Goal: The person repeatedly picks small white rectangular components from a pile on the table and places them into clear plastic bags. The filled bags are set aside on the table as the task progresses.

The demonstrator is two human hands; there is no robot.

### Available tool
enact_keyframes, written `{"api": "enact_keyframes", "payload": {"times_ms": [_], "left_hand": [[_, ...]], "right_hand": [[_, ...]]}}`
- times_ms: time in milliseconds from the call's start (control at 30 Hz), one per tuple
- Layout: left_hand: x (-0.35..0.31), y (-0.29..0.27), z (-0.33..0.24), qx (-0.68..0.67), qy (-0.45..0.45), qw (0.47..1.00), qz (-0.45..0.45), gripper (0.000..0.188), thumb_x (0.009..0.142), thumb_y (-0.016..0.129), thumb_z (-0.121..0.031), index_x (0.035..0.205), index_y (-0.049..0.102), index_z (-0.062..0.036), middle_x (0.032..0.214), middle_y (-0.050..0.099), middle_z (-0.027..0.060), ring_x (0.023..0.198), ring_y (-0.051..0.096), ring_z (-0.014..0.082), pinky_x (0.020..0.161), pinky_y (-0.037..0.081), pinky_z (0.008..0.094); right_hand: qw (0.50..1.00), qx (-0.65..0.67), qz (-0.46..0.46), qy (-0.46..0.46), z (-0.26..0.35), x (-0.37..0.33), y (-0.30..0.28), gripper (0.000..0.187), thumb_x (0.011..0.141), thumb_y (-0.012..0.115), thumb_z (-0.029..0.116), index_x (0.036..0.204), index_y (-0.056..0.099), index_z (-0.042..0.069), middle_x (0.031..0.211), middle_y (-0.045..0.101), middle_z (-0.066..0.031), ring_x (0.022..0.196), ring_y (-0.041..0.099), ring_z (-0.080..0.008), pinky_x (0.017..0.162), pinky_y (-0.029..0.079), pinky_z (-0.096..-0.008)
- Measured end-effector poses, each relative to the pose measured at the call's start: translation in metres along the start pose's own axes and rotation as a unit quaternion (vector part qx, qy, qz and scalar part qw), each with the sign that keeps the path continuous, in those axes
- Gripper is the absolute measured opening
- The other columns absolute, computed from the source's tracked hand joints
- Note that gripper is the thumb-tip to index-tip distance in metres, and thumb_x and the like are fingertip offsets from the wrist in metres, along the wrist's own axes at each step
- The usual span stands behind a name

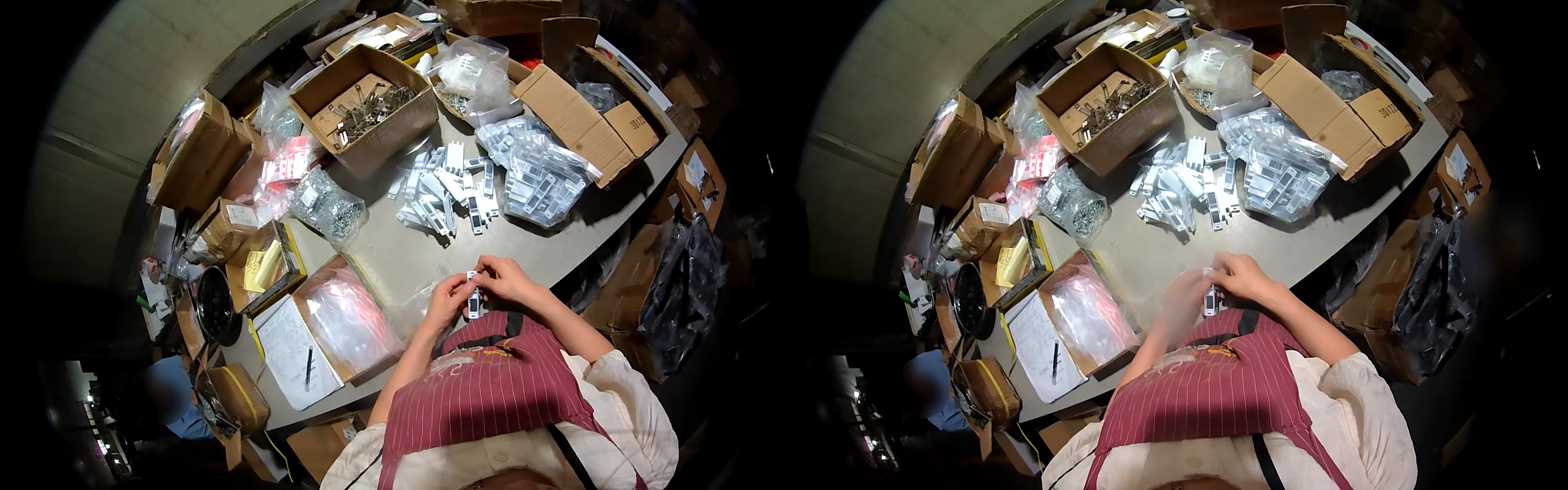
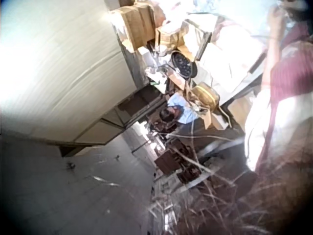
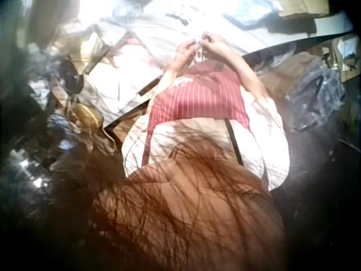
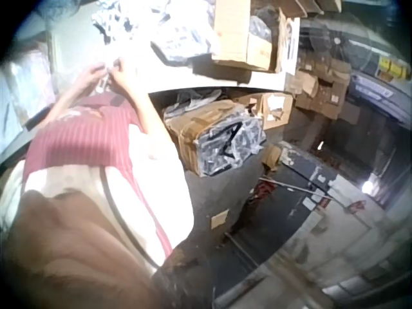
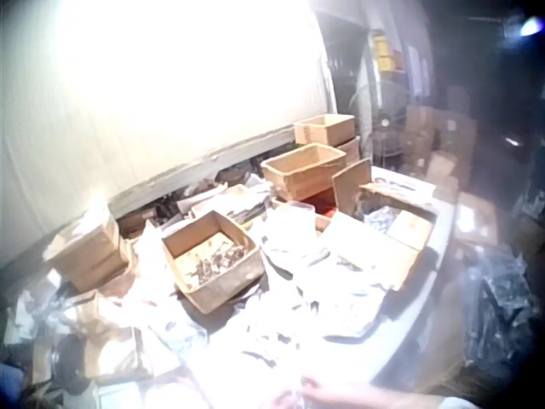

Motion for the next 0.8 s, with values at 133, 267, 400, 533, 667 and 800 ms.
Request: {"api": "enact_keyframes", "payload": {"times_ms": [133, 267, 400, 533, 667, 800], "left_hand": [[0.002, 0.001, 0.014, -0.041, 0.035, 0.998, -0.015, 0.029, 0.101, 0.059, -0.02, 0.117, 0.066, 0.0031, 0.088, 0.07, 0.0056, 0.069, 0.066, 0.0097, 0.052, 0.049, 0.0222], [0.01, -0.011, 0.042, -0.024, 0.058, 0.998, -0.033, 0.027, 0.1, 0.06, -0.021, 0.107, 0.069, 0.0037, 0.082, 0.069, 0.0047, 0.068, 0.065, 0.0093, 0.052, 0.048, 0.0234], [0.005, -0.044, 0.051, -0.062, 0.003, 0.987, -0.148, 0.03, 0.099, 0.059, -0.025, 0.106, 0.068, 0.0032, 0.081, 0.07, 0.0086, 0.065, 0.067, 0.0136, 0.056, 0.052, 0.025], [-0.001, -0.044, 0.027, -0.206, 0.022, 0.966, -0.152, 0.034, 0.102, 0.053, -0.026, 0.114, 0.066, 0.0026, 0.087, 0.072, 0.0116, 0.069, 0.069, 0.0165, 0.061, 0.055, 0.0269], [0.002, -0.039, 0.026, -0.229, 0.036, 0.965, -0.127, 0.038, 0.103, 0.048, -0.028, 0.122, 0.061, 0.0027, 0.093, 0.071, 0.0116, 0.075, 0.069, 0.0162, 0.066, 0.055, 0.0263], [0.001, -0.037, 0.019, -0.214, 0.034, 0.968, -0.126, 0.037, 0.101, 0.053, -0.029, 0.12, 0.062, 0.0014, 0.092, 0.07, 0.0103, 0.074, 0.068, 0.017, 0.064, 0.054, 0.0278]], "right_hand": [[0.964, 0.244, -0.011, 0.107, -0.002, -0.014, 0.009, 0.016, 0.095, 0.064, 0.014, 0.094, 0.06, -0.001, 0.069, 0.065, -0.0088, 0.056, 0.066, -0.0163, 0.048, 0.054, -0.0298], [0.953, 0.275, -0.051, 0.121, -0.004, -0.019, 0.007, 0.009, 0.092, 0.064, 0.006, 0.09, 0.059, -0.002, 0.068, 0.064, -0.0108, 0.056, 0.067, -0.018, 0.048, 0.056, -0.0308], [0.909, 0.383, -0.145, 0.077, -0.017, -0.025, -0.013, 0.009, 0.091, 0.062, 0.003, 0.085, 0.057, -0.002, 0.069, 0.064, -0.0124, 0.058, 0.068, -0.0203, 0.05, 0.058, -0.0307], [0.89, 0.422, -0.117, 0.129, -0.02, -0.036, -0.015, 0.002, 0.089, 0.058, 0.002, 0.088, 0.057, 0.0, 0.075, 0.064, -0.0138, 0.063, 0.069, -0.0233, 0.055, 0.059, -0.0326], [0.835, 0.522, -0.079, 0.158, -0.015, -0.028, -0.011, 0.011, 0.086, 0.06, 0.009, 0.093, 0.059, 0.0, 0.076, 0.063, -0.0131, 0.063, 0.067, -0.0244, 0.061, 0.059, -0.0333], [0.847, 0.505, -0.022, 0.166, -0.01, -0.014, 0.002, 0.013, 0.086, 0.062, 0.015, 0.09, 0.06, 0.002, 0.071, 0.06, -0.0092, 0.054, 0.057, -0.0182, 0.052, 0.047, -0.0279]]}}
Point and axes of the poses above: each hand's wrist, its own x-axis towards the middle knuckle, its own y-axis out of the palm, z = x × y, the point moved 9 cm from there along x, towards the middle knuckle
